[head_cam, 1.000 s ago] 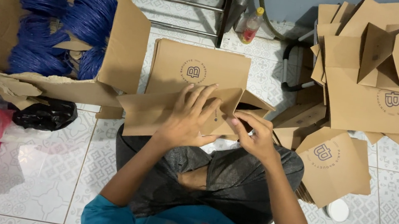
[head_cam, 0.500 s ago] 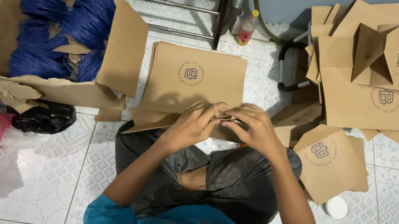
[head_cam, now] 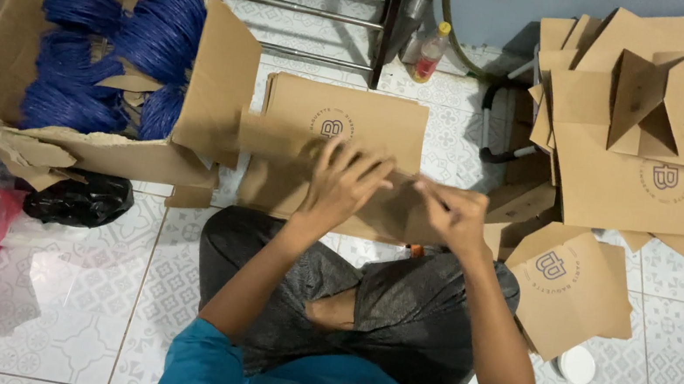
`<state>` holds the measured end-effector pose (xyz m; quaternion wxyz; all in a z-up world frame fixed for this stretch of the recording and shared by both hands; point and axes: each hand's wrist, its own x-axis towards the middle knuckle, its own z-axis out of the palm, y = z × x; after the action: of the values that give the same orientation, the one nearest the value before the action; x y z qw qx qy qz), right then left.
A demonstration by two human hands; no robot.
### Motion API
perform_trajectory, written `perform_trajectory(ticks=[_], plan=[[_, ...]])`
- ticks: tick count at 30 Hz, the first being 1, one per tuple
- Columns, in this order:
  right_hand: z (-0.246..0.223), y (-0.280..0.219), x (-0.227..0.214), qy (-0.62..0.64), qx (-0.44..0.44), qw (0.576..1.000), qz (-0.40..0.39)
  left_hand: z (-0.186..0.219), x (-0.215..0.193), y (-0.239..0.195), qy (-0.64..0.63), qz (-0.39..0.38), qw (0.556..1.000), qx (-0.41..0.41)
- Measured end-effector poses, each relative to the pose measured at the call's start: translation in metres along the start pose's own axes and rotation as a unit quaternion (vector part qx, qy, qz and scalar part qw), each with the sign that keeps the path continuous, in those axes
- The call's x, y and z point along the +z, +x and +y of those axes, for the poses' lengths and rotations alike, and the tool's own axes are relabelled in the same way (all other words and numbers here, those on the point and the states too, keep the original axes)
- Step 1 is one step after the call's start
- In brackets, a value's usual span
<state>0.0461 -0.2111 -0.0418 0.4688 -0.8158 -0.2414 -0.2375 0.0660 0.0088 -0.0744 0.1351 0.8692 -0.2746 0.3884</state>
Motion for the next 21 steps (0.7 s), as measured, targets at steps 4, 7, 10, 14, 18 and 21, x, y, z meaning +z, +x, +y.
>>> perform_trajectory(ticks=[4,7,10,14,18,21], plan=[[0.061,-0.003,0.011,-0.019,0.075,0.988,0.137,-0.016,0.010,-0.025,-0.019,0.104,0.994,-0.042],[0.152,-0.028,0.055,0.274,0.281,0.869,0.302,-0.022,0.017,-0.058,-0.006,0.160,0.963,-0.217],[0.175,-0.044,0.097,0.313,0.391,0.806,0.315,-0.029,0.030,-0.086,-0.257,0.138,0.862,-0.414],[0.205,-0.088,0.138,0.182,0.409,0.869,0.210,-0.067,0.097,-0.152,-0.365,0.030,0.784,-0.501],[0.199,-0.103,0.137,-0.145,0.336,0.916,-0.165,-0.101,0.181,-0.242,-0.256,-0.102,0.871,-0.406],[0.156,-0.069,0.124,-0.296,0.147,0.852,-0.405,-0.079,0.085,-0.152,-0.062,-0.274,0.921,-0.270]])
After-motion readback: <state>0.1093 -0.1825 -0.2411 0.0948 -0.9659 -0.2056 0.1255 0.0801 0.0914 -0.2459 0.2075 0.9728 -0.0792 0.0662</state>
